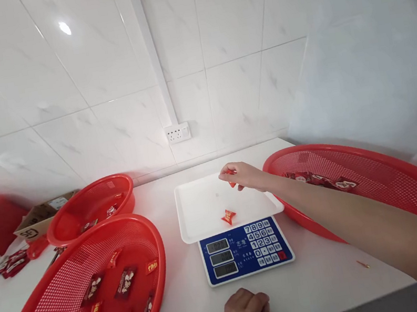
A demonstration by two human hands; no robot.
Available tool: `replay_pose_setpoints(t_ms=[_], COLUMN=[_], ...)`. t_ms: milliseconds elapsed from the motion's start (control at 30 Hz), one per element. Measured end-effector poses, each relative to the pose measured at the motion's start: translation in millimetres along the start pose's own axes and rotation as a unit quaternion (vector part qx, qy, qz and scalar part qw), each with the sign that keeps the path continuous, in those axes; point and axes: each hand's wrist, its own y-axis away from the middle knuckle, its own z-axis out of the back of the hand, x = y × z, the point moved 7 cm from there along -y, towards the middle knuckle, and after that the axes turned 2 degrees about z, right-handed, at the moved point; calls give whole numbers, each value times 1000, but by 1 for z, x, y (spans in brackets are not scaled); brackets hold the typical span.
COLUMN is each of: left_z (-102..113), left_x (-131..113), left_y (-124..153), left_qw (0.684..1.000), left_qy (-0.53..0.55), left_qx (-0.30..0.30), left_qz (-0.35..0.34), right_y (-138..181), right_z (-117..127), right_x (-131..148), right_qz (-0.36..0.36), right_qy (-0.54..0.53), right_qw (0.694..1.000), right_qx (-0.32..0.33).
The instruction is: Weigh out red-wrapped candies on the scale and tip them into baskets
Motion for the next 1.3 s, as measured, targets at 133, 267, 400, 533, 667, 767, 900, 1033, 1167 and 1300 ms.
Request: replay_pose_setpoints(t_ms=[133,267,400,533,667,767,900,1033,1167,1300], left_z=[-1,-4,-10,-12,-11,-11,-11,-11,-9,-10], left_x=[0,5,10,11,11,11,12,12,10,11], left_y=[1,4,9,10,9,9,10,9,8,9], left_qw=[1000,1000,1000,1000,1000,1000,1000,1000,1000,1000], left_qy=[12,20,21,10,-3,-5,-3,-6,2,-2], left_qx=[0,6,-2,-21,-24,-20,-24,-26,-27,-26], left_qz=[-3,12,10,-9,-8,-8,-3,0,3,7], right_y=[7,21,33,35,30,25,20,17,20,29], right_z=[14,40,63,57,29,16,9,13,26,51], right_x=[-14,-24,-29,-26,-15,-7,-3,-4,-9,-17], right_qz=[-23,-37,-52,-49,-15,0,7,11,10,-7], right_qy=[-24,-38,-26,10,0,-6,-30,-44,-38,18], right_qw=[999,999,998,999,999,999,999,999,999,1000], right_qx=[0,-11,-15,-2,36,35,38,24,5,-18])
